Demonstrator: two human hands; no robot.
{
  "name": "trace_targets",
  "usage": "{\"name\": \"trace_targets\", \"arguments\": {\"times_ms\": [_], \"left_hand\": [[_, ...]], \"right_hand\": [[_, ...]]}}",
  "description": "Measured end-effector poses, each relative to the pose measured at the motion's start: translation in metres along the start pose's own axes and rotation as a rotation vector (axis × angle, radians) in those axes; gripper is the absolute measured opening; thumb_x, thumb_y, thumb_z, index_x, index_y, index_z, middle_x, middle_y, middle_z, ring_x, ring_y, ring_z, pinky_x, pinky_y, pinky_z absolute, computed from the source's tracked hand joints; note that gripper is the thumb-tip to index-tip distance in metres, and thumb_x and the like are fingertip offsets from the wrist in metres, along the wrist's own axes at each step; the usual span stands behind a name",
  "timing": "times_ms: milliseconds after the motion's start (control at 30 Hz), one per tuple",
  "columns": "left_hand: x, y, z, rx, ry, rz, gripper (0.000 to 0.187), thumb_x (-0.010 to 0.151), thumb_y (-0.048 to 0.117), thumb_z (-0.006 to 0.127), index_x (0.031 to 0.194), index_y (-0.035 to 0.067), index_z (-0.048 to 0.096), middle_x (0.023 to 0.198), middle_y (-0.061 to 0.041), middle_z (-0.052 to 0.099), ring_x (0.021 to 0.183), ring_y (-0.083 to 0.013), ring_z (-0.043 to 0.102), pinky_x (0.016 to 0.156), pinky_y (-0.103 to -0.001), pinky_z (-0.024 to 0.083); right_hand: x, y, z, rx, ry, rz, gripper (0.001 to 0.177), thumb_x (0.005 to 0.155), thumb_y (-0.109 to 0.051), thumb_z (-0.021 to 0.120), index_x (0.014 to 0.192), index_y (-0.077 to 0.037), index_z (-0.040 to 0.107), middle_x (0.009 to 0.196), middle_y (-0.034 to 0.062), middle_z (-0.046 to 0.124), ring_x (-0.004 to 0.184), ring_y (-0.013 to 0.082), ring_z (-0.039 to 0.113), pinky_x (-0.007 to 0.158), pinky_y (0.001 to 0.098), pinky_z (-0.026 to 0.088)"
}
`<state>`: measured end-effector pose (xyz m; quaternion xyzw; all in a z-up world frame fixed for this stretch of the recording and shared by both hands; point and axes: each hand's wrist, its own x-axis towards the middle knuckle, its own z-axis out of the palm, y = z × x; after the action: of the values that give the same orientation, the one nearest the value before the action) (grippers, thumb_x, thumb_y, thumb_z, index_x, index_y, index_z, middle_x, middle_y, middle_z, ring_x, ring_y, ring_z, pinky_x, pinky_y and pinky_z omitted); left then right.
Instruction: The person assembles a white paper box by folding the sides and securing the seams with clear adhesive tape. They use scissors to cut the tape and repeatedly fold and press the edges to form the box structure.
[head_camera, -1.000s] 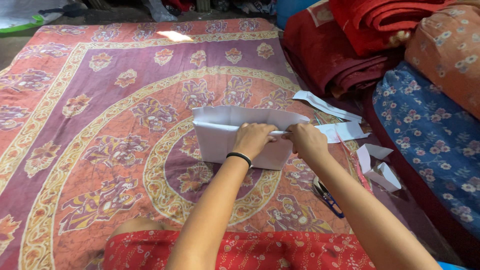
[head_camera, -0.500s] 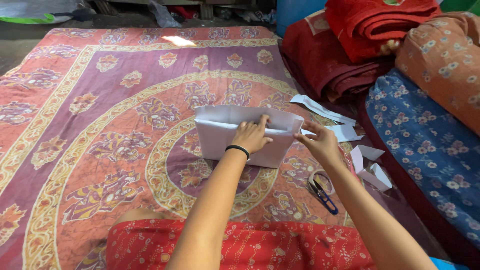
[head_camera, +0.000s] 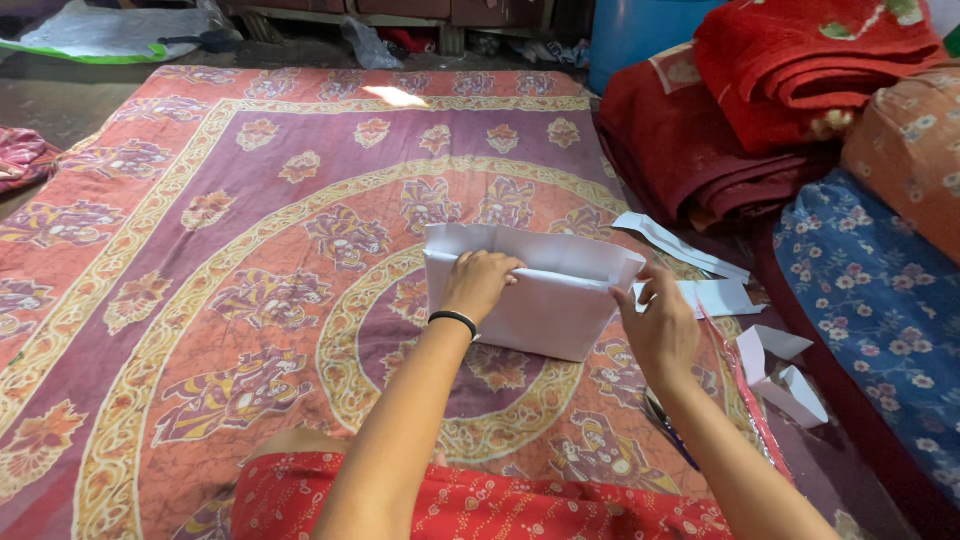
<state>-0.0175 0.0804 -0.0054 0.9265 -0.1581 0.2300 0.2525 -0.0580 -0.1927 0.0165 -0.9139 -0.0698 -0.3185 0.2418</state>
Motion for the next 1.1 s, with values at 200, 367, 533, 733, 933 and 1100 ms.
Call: {"name": "trace_targets", "arguments": {"times_ms": [200, 367, 533, 733, 933, 1100], "left_hand": [[0.002, -0.002, 0.004, -0.029, 0.020, -0.008, 0.019, 0.084, 0.020, 0.073, 0.102, 0.020, 0.079, 0.096, -0.001, 0.077, 0.093, -0.0254, 0.067, 0.096, -0.042, 0.047], [0.001, -0.002, 0.007, -0.013, 0.038, -0.013, 0.018, 0.085, 0.021, 0.074, 0.102, 0.021, 0.080, 0.095, -0.002, 0.077, 0.093, -0.0254, 0.067, 0.096, -0.042, 0.047], [0.002, -0.005, 0.010, -0.026, 0.018, -0.029, 0.017, 0.086, 0.021, 0.072, 0.101, 0.022, 0.080, 0.094, 0.000, 0.077, 0.094, -0.0244, 0.067, 0.095, -0.042, 0.046], [-0.002, -0.004, 0.011, -0.036, 0.054, -0.024, 0.017, 0.084, 0.022, 0.072, 0.099, 0.023, 0.080, 0.094, 0.000, 0.077, 0.095, -0.0238, 0.066, 0.094, -0.042, 0.045], [-0.004, -0.003, 0.010, -0.043, 0.034, -0.055, 0.017, 0.087, 0.020, 0.071, 0.101, 0.023, 0.080, 0.093, 0.002, 0.077, 0.095, -0.0223, 0.067, 0.097, -0.040, 0.046], [-0.002, -0.003, 0.012, -0.009, 0.015, -0.069, 0.018, 0.086, 0.020, 0.071, 0.101, 0.023, 0.080, 0.093, 0.001, 0.077, 0.094, -0.0230, 0.067, 0.097, -0.041, 0.045]], "right_hand": [[0.019, -0.011, -0.004, -0.616, -0.350, -0.274, 0.048, 0.088, -0.047, 0.071, 0.124, -0.018, 0.060, 0.059, 0.0078, 0.067, 0.055, 0.0298, 0.070, 0.043, 0.0405, 0.050], [0.044, -0.005, 0.009, -0.779, -0.483, -0.395, 0.031, 0.093, -0.044, 0.067, 0.102, -0.015, 0.066, 0.066, 0.0043, 0.068, 0.064, 0.0229, 0.073, 0.048, 0.0387, 0.051], [0.066, -0.004, 0.001, -0.727, -0.569, -0.402, 0.032, 0.089, -0.048, 0.068, 0.100, -0.019, 0.072, 0.072, 0.0062, 0.072, 0.071, 0.0246, 0.073, 0.056, 0.0391, 0.054], [0.076, -0.016, -0.012, -0.573, -0.797, -0.170, 0.026, 0.088, -0.046, 0.068, 0.103, -0.024, 0.072, 0.077, 0.0024, 0.075, 0.074, 0.0242, 0.077, 0.061, 0.0384, 0.057], [0.067, -0.017, -0.011, -0.711, -0.635, -0.384, 0.018, 0.089, -0.036, 0.072, 0.098, -0.020, 0.075, 0.079, 0.0031, 0.074, 0.080, 0.0222, 0.075, 0.062, 0.0385, 0.056], [0.062, -0.006, -0.008, -0.659, -0.563, -0.413, 0.013, 0.085, -0.021, 0.074, 0.098, -0.020, 0.074, 0.079, 0.0055, 0.074, 0.080, 0.0250, 0.074, 0.061, 0.0405, 0.056]]}}
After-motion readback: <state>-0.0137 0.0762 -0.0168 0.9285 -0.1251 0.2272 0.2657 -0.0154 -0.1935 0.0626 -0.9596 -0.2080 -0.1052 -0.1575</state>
